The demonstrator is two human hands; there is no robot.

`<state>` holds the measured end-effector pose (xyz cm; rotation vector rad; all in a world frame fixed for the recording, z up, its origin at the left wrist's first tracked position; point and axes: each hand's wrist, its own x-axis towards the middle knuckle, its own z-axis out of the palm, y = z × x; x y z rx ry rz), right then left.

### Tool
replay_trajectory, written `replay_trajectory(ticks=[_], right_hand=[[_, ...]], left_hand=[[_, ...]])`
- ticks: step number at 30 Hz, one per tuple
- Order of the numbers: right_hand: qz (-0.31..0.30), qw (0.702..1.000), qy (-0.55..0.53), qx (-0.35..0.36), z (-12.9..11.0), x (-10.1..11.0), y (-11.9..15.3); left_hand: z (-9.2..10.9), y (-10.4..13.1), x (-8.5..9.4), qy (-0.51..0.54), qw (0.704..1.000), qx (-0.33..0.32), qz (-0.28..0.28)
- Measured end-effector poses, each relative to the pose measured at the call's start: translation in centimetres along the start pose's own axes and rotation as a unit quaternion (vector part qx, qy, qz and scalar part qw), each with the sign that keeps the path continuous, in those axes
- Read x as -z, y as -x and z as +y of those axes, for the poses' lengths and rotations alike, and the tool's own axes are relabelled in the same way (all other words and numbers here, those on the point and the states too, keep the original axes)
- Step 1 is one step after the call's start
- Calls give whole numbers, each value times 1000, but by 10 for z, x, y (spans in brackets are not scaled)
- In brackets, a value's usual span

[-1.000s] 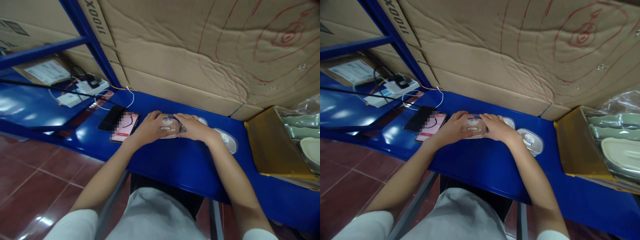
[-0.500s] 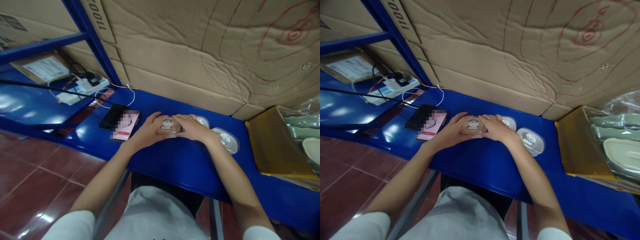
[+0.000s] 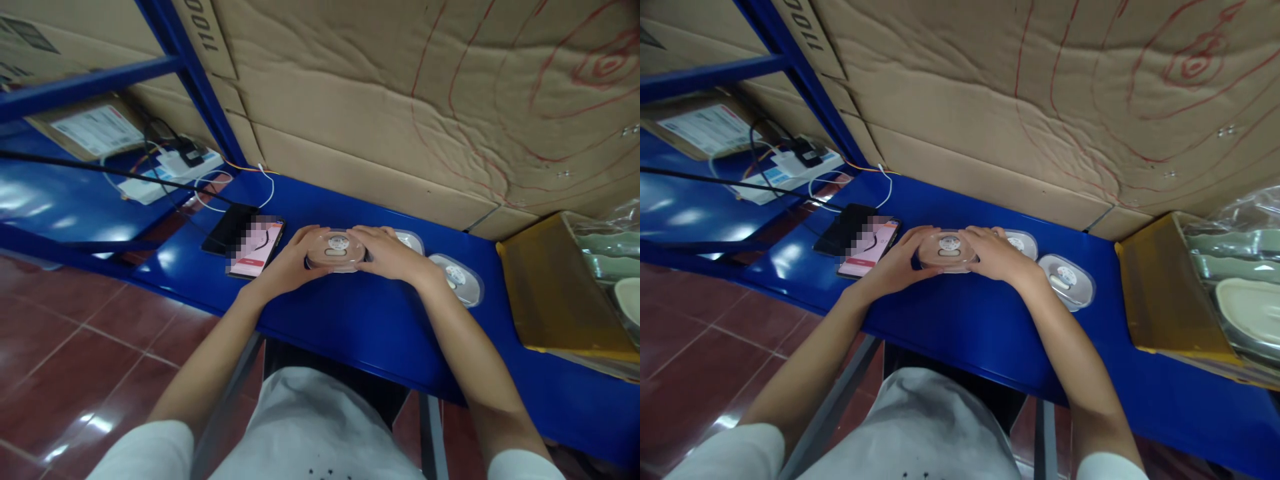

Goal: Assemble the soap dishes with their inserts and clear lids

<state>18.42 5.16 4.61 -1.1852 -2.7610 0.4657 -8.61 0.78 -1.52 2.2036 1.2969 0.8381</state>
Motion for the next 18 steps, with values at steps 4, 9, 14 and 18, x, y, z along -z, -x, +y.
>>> replay_trajectory(ticks=[4, 9, 14, 18], right_hand=[[-1, 1000, 0, -3, 2, -2, -1], [0, 1000, -6, -3, 1, -3, -1], [2, 1000, 7, -3, -5, -2, 0], [9, 999, 33, -2, -13, -3, 1]], left_hand=[[-1, 2, -1, 10, 1000, 0, 3], [-1, 3, -1, 12, 1000, 4, 1], [-6, 6, -4, -12, 1000, -4, 6], [-10, 7, -6, -65, 998, -11, 6]])
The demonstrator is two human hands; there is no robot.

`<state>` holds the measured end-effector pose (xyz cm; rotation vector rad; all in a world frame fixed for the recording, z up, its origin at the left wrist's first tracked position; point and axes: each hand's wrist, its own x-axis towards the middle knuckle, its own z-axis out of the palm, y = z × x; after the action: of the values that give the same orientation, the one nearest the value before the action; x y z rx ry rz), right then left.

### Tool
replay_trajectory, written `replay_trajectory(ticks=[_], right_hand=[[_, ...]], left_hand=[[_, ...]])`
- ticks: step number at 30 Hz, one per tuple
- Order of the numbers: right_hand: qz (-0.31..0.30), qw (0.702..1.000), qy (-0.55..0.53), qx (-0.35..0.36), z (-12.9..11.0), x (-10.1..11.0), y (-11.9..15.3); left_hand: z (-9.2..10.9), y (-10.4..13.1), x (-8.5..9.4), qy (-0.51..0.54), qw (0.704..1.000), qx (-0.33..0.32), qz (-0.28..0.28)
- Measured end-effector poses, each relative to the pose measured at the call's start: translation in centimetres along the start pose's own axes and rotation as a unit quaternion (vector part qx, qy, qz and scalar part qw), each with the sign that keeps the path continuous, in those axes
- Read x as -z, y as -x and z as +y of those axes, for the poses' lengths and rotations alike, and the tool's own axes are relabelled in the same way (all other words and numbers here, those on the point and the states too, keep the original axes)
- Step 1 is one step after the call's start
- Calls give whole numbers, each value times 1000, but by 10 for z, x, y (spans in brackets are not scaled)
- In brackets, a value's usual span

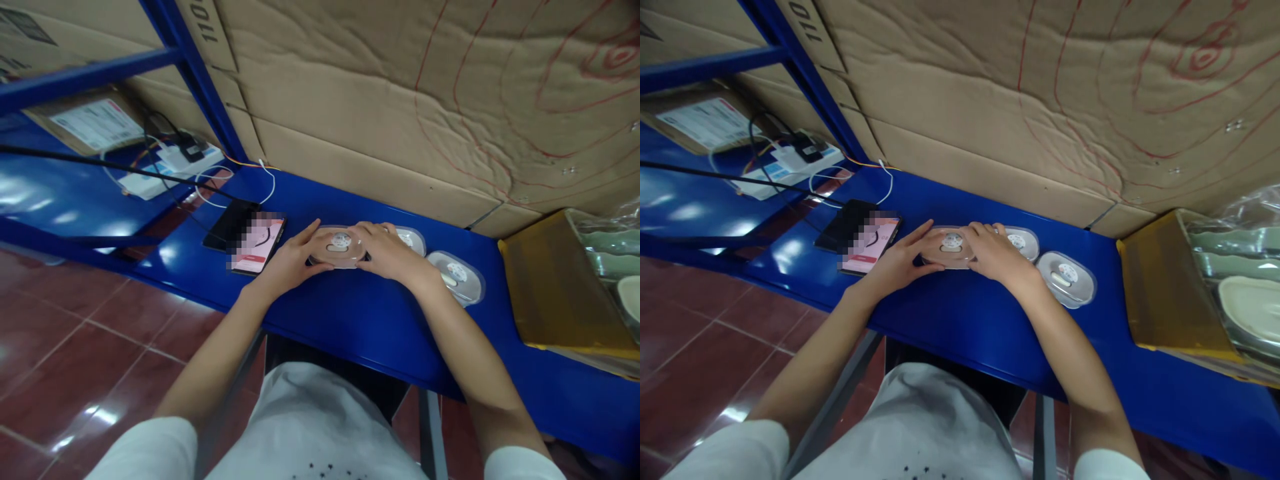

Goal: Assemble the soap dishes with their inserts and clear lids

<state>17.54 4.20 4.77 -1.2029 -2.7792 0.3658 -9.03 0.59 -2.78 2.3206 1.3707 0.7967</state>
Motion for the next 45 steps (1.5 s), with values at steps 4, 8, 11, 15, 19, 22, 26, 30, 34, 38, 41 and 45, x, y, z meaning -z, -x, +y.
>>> replay_trajectory(ticks=[4, 8, 11, 15, 19, 22, 26, 30, 34, 38, 41, 45], right_hand=[[3, 1000, 12, 2, 2, -1, 0], [17, 1000, -3, -16, 21, 12, 8], [27, 998, -11, -58, 39, 32, 22], [-21, 992, -40, -117, 57, 51, 41], [-52, 983, -54, -166, 64, 54, 47], [-58, 981, -33, -183, 64, 52, 42], [-112, 972, -21, -203, 56, 50, 33], [-128, 966, -18, -223, 41, 46, 27], [-134, 973, -44, -180, 31, 45, 29], [-136, 973, -113, -148, 46, 48, 39], [-81, 975, -143, -149, 69, 50, 43], [10, 981, -87, -171, 95, 46, 36]], left_hand=[[3, -3, 2, -65, 998, -13, 0], [14, -17, 12, -158, 987, -12, -6], [21, -38, 21, -217, 975, -1, -37], [23, -78, 25, -262, 961, 39, -79], [19, -111, 19, -269, 958, 62, -75], [17, -120, 16, -267, 959, 63, -70], [16, -112, 22, -259, 960, 64, -81], [20, -91, 37, -252, 958, 61, -118], [29, -70, 53, -222, 953, 81, -187], [32, -65, 65, -134, 964, 70, -218], [29, -72, 67, -84, 967, 73, -228], [24, -82, 64, -107, 958, 45, -261]])
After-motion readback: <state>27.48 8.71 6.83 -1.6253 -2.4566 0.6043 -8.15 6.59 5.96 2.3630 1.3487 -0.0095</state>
